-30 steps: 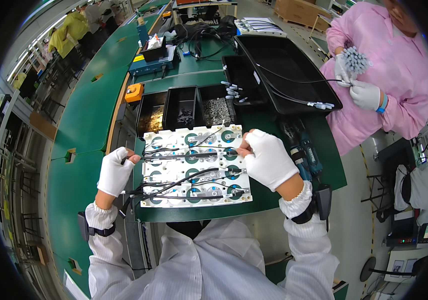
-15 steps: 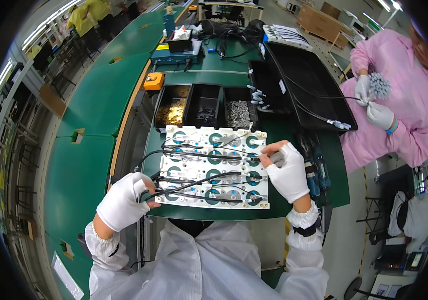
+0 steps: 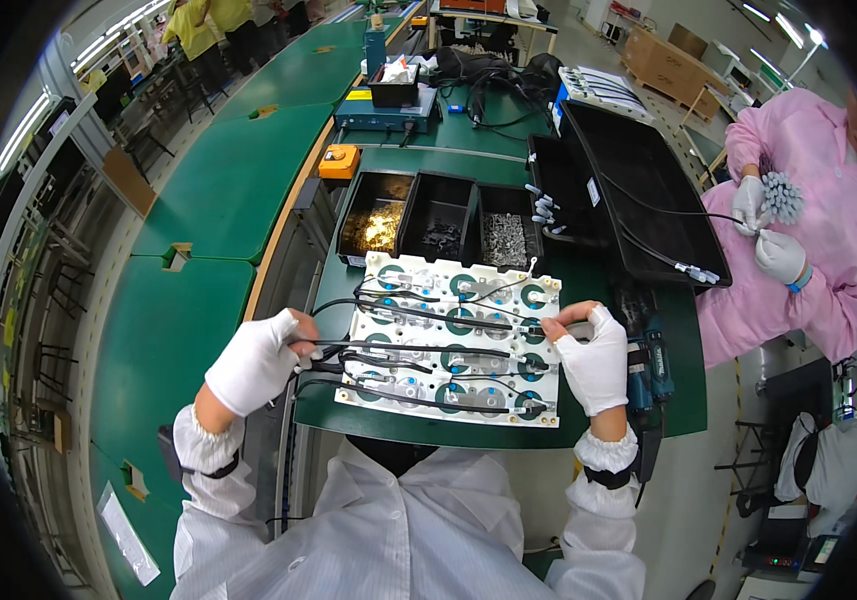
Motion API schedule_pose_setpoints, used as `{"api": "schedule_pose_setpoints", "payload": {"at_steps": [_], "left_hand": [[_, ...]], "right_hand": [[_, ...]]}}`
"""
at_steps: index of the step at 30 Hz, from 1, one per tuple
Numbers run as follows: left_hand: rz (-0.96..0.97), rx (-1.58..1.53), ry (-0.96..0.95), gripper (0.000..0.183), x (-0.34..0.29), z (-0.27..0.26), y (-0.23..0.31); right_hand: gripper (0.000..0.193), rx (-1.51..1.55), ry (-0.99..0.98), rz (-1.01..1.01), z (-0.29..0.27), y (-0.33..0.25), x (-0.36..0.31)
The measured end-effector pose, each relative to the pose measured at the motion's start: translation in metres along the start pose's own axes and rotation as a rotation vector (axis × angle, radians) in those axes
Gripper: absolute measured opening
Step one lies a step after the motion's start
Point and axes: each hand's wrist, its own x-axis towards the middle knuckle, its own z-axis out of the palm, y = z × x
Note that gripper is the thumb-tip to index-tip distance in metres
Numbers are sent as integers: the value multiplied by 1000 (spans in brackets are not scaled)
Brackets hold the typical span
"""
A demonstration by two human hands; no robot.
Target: Connecting electrical wires to cells and securing them with an electric screwdriver to assemble a large battery pack.
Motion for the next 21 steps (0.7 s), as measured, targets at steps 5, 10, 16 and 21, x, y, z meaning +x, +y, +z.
{"api": "schedule_pose_setpoints", "payload": {"at_steps": [5, 10, 16, 21], "left_hand": [[-65, -221, -85, 6, 8, 14, -35], [-109, -220, -21, 13, 13, 23, -41], [9, 194, -92, 11, 21, -5, -5], [417, 264, 93, 5, 64, 20, 61]], "right_hand": [[13, -102, 43, -127, -1, 3, 3], [16, -140, 29, -1, -3, -3, 2], [9, -232, 27, -232, -7, -11, -7], [11, -327, -33, -259, -20, -21, -7]]}}
